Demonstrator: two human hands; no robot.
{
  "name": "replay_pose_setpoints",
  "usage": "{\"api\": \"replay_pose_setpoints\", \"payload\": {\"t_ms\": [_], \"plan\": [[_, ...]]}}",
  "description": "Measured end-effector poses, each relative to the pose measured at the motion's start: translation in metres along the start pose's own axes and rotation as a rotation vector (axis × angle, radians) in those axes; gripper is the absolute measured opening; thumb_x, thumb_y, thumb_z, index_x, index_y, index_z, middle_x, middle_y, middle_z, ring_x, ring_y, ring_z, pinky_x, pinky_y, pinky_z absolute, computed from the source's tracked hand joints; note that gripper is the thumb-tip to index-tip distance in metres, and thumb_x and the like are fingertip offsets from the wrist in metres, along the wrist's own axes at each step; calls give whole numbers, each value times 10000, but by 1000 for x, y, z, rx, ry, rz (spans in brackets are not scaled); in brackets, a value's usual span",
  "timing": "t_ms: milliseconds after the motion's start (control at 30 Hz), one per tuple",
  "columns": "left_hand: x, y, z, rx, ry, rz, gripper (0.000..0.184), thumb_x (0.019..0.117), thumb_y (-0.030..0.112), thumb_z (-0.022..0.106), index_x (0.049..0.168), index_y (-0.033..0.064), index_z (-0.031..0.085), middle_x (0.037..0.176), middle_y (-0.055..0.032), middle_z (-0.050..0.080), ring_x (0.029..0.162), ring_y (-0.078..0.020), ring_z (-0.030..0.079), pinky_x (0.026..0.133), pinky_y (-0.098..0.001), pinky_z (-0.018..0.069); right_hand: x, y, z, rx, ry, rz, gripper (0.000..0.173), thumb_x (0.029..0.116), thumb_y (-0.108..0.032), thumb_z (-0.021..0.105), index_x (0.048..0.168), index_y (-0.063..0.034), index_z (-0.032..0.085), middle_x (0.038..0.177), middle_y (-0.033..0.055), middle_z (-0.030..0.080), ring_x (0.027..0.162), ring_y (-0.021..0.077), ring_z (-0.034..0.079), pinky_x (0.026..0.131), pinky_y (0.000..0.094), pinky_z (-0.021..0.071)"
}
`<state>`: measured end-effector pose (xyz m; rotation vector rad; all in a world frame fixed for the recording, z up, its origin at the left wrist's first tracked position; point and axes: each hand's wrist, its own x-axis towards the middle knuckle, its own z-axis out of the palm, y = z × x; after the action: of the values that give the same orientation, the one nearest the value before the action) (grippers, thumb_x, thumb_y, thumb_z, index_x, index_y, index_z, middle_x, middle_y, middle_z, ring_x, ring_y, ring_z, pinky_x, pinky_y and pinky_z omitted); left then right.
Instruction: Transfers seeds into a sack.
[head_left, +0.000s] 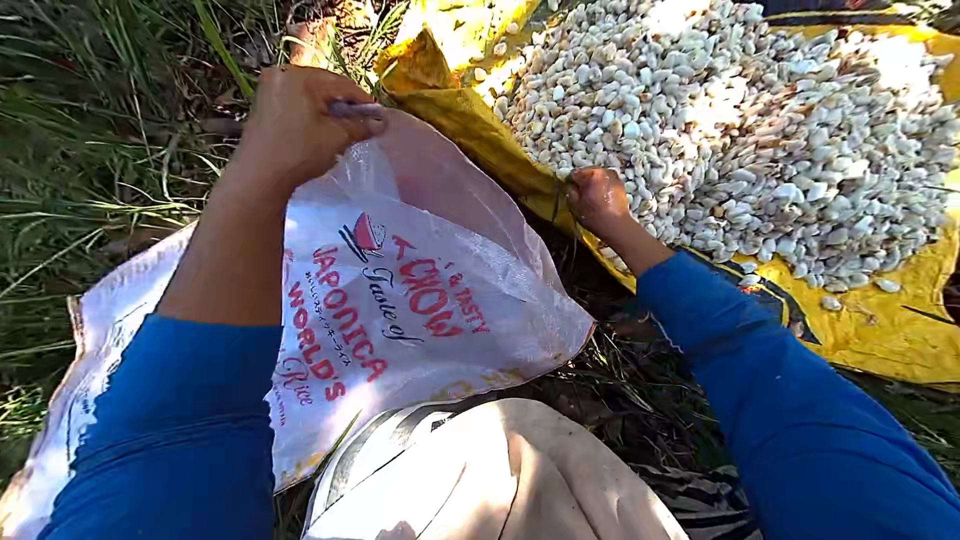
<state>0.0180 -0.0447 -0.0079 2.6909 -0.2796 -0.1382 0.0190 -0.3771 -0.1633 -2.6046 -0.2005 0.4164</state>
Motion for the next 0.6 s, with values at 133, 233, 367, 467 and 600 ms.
{"api": "replay_pose_setpoints", "payload": {"t_ms": [133, 233, 367, 467, 600], "plan": [[54, 27, 40, -20, -90, -107, 316, 1020, 215, 636, 1224, -21, 689, 1224, -299, 660, 1196, -456, 609, 1041, -670, 406, 10, 10, -33, 23, 45, 40, 301, 1038, -181, 525, 1191, -3, 713, 1218, 265, 684, 1200, 448, 630, 1012, 650, 462], [84, 43, 68, 66, -110, -169, 361, 1035, 259, 590, 1260, -13, 667, 1280, -318, 629, 1262, -506, 564, 1038, -720, 391, 20, 21, -57, 26, 84, 36, 297, 1021, -164, 536, 1194, 1, 713, 1228, 263, 678, 1207, 431, 627, 1024, 629, 460], [103, 50, 107, 249, 5, -88, 443, 963, 101, 614, 1383, -35, 574, 1471, -392, 444, 1408, -617, 341, 1083, -813, 244, 28, 27, -75, -7, 97, 85, 294, 1014, -162, 535, 1191, -6, 709, 1242, 234, 680, 1227, 391, 621, 1049, 588, 452], [88, 80, 124, 322, 104, 224, 422, 940, -51, 546, 1361, -40, 585, 1480, -394, 436, 1421, -613, 330, 1118, -786, 198, 28, 28, -78, -8, 113, 69, 282, 1007, -145, 547, 1167, 18, 714, 1235, 246, 680, 1228, 398, 618, 1053, 583, 445], [77, 93, 170, 255, -378, 469, 298, 1014, 150, 615, 1246, -31, 664, 1246, -297, 637, 1207, -507, 589, 999, -681, 440, 26, 29, -76, -9, 108, 44, 281, 1002, -131, 546, 1160, 36, 707, 1223, 251, 681, 1215, 395, 624, 1049, 575, 449]]}}
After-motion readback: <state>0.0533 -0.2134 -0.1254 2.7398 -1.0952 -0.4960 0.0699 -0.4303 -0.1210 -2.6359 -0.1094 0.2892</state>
